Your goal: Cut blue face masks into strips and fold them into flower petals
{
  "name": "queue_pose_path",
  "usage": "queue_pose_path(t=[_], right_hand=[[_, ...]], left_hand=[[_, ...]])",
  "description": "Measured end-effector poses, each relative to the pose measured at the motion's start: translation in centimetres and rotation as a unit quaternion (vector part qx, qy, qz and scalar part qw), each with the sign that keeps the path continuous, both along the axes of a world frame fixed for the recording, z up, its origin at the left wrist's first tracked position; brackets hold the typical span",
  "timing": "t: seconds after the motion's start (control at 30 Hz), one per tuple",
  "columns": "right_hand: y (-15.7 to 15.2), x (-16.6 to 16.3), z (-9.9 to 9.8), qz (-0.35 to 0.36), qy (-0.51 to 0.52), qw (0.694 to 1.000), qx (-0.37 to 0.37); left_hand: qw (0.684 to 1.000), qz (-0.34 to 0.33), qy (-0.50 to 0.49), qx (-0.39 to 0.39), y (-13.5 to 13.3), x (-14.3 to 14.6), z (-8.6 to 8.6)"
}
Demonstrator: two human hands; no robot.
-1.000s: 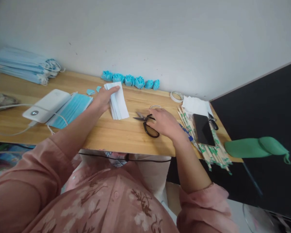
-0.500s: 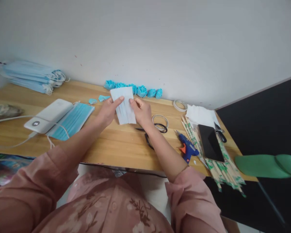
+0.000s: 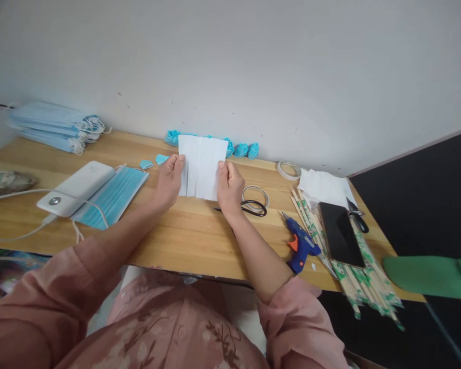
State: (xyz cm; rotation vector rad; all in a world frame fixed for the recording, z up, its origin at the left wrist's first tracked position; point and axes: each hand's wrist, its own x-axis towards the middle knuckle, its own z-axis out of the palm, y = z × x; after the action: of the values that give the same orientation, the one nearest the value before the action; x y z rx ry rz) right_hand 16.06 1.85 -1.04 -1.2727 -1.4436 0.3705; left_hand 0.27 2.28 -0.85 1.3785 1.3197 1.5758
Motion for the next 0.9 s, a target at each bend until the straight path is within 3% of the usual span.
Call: queue_pose_path(t=[0.4,0.9], right_hand=[[0.2,0.1,-0.2,-0.029,-0.011,0.999,0.018],[0.3,0.3,-0.1,-0.017,0.012,1.0,0.018]], left_hand=[[0.997,0.047,0.032,0.054,0.9,-0.2,-1.3],[0.998,0.048,0.018,0.042,0.8,-0.4,-0.4]])
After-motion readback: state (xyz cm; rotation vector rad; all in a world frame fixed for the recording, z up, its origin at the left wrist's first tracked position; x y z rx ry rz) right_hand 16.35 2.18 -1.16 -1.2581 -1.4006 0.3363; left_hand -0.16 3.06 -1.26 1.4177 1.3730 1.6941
